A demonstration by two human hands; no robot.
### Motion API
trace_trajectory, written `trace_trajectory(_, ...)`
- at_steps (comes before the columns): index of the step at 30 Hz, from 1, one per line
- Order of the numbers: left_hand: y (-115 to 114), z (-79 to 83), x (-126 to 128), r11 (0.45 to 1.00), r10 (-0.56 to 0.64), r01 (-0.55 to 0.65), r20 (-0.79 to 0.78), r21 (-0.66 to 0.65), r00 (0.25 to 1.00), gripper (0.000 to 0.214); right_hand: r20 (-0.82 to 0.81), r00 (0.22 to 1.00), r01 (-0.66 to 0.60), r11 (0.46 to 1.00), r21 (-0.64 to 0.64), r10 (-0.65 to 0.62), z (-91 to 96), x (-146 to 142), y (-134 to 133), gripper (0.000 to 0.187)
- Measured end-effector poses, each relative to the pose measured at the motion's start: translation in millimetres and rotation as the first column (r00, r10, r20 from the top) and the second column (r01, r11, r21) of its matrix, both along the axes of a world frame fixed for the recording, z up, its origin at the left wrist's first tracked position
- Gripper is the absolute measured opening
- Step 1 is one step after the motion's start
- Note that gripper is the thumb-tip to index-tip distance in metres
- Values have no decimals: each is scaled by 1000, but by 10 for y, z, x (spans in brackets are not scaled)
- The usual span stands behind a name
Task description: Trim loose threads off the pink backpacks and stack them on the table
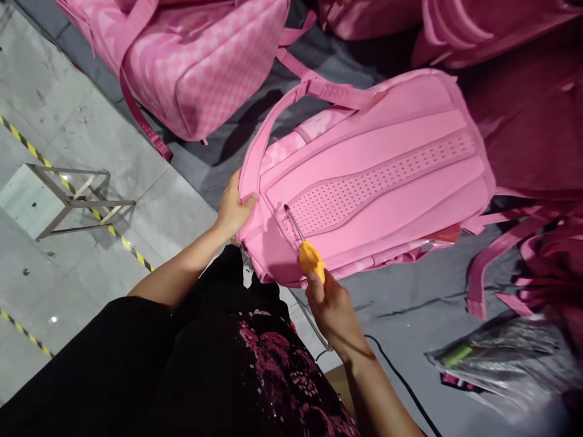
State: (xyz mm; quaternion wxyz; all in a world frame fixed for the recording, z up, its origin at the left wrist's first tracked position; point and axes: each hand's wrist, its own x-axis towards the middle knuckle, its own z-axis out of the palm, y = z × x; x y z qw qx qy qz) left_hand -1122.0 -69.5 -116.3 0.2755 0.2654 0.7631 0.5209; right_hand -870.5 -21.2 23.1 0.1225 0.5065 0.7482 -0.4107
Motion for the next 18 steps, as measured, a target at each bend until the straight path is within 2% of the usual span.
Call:
trace_trajectory(5,-12,-19,0,1000,14,-15,-31,-4,999,65,14,996,85,994,-65,-84,61,-34,-7,60)
trace_trajectory(8,-31,-42,1,1000,10,-10,-36,-11,999,66,-5,996,88,990,-111,-89,70,-78,-18,59)
trace_trajectory(18,-37,-69,-45,998,-24,29,-80,52,997,66,-69,985,150,983,-101,-157,13,-69,-73,57)
